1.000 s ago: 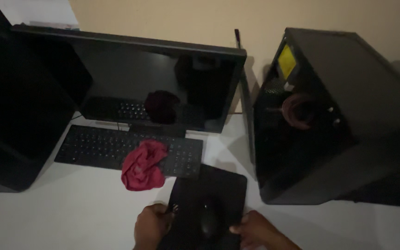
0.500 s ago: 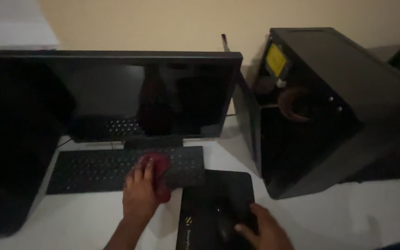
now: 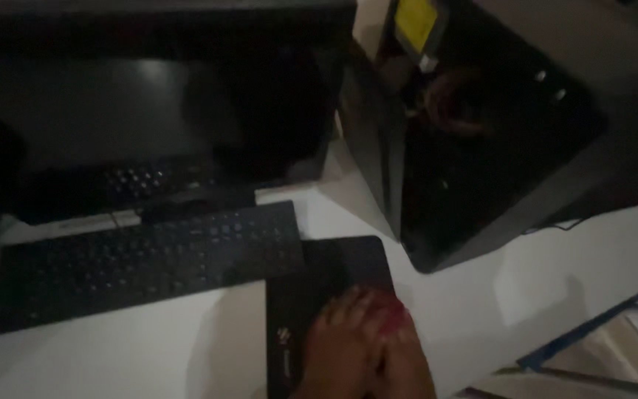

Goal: The person wipes the surfaces of a desktop computer tower, monitor, keyboard, and mousepad using a pink cloth. They repeatedly clean the same areas, including the top and sides of the tower and the monitor screen, without connecting any cables or setting up the workstation.

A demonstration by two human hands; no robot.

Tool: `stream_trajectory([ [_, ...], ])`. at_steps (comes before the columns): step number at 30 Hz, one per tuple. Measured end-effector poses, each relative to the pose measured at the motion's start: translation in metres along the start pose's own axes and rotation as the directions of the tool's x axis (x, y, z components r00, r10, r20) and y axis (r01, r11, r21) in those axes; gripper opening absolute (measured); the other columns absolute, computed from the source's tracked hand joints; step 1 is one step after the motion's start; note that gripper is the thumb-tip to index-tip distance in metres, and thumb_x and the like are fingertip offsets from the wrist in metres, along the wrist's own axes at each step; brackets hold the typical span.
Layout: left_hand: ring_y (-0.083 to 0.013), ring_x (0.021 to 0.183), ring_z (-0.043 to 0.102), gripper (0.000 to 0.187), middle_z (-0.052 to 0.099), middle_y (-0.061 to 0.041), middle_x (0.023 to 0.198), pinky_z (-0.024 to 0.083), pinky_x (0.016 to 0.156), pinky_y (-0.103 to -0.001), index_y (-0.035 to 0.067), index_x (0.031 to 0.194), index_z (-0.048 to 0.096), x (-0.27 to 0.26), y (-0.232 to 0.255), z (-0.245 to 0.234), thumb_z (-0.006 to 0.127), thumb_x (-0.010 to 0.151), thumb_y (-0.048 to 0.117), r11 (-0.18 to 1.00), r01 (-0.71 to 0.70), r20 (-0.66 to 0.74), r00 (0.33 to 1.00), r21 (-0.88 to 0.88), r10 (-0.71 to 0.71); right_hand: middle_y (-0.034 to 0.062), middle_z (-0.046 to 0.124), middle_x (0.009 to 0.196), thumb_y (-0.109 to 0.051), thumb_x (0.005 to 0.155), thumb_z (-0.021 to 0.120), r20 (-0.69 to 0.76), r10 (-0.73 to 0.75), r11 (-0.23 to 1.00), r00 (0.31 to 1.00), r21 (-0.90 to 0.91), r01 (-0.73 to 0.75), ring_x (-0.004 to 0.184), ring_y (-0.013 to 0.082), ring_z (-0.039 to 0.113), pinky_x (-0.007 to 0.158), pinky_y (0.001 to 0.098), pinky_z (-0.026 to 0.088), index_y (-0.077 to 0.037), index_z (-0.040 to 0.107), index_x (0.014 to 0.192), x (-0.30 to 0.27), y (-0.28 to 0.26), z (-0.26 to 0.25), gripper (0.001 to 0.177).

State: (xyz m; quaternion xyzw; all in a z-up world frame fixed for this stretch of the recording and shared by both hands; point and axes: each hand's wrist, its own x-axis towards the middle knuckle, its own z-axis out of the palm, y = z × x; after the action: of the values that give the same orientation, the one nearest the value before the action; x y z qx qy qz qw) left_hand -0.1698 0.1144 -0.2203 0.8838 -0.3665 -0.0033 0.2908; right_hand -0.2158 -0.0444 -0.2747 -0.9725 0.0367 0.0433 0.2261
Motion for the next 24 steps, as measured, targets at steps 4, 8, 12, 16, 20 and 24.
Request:
stream_trajectory([
  [4,-0.0377,0.146,0.032,0.043,0.045,-0.018,0.152,0.016,0.116,-0.062,0.007,0.133,0.059,0.022,-0.008,0.017,0.050,0.099,0.032,0.983,0.186,0.110,0.977,-0.001,-0.184,0.0264,0.048,0.145,-0.030,0.072,0.084,-0.125,-0.126,0.990,0.984,0.044,0.132,0.142,0.0432,0.039,0.120,0.0509,0.029,0.002,0.048,0.140,-0.011,-0.008,-0.006,0.083],
  [8,-0.0357,0.141,0.045,0.037,0.058,-0.019,0.140,0.026,0.120,-0.056,0.007,0.130,0.063,0.044,-0.030,0.018,0.048,0.103,0.029,0.948,0.318,-0.089,0.943,-0.032,-0.320,0.0305,0.046,0.147,-0.037,0.073,0.088,-0.233,-0.205,0.977,0.951,0.003,0.211,0.141,0.0467,0.038,0.118,0.0572,0.023,0.008,0.042,0.143,-0.013,-0.023,-0.015,0.095],
  [12,-0.0392,0.136,0.048,0.040,0.059,-0.022,0.139,0.029,0.117,-0.057,0.004,0.134,0.061,0.032,-0.029,0.025,0.054,0.100,0.024,0.962,0.229,-0.257,0.931,-0.148,-0.261,0.0313,0.042,0.148,-0.036,0.068,0.090,-0.170,-0.100,0.991,0.980,0.073,0.113,0.139,0.0489,0.035,0.116,0.0553,0.026,0.007,0.037,0.146,-0.011,-0.028,-0.021,0.104],
  [16,-0.0421,0.140,0.046,0.040,0.052,-0.025,0.148,0.034,0.116,-0.055,0.000,0.135,0.059,-0.012,-0.022,0.033,0.059,0.099,0.020,0.981,0.139,-0.321,0.930,-0.139,-0.177,0.0343,0.040,0.148,-0.034,0.062,0.089,-0.325,-0.255,0.963,0.910,-0.004,0.269,0.138,0.0498,0.038,0.119,0.0581,0.028,0.010,0.032,0.147,-0.014,-0.020,-0.010,0.111],
  [20,-0.0435,0.139,0.044,0.047,0.046,-0.027,0.152,0.034,0.113,-0.051,0.000,0.135,0.060,-0.043,-0.019,0.034,0.062,0.089,0.010,0.979,0.188,-0.261,0.944,-0.082,-0.203,0.0303,0.044,0.152,-0.031,0.073,0.084,-0.334,-0.380,0.921,0.863,-0.051,0.387,0.141,0.0464,0.042,0.119,0.0610,0.027,0.001,0.037,0.150,-0.017,-0.016,-0.007,0.096],
  [24,-0.0404,0.138,0.048,0.045,0.049,-0.024,0.150,0.039,0.112,-0.047,0.006,0.131,0.065,-0.084,-0.010,0.026,0.061,0.087,0.000,0.959,0.281,-0.224,0.932,-0.049,-0.284,0.0270,0.050,0.143,-0.033,0.075,0.083,-0.180,-0.292,0.955,0.939,-0.101,0.277,0.133,0.0474,0.043,0.114,0.0586,0.030,-0.012,0.047,0.148,-0.023,-0.034,-0.027,0.084],
])
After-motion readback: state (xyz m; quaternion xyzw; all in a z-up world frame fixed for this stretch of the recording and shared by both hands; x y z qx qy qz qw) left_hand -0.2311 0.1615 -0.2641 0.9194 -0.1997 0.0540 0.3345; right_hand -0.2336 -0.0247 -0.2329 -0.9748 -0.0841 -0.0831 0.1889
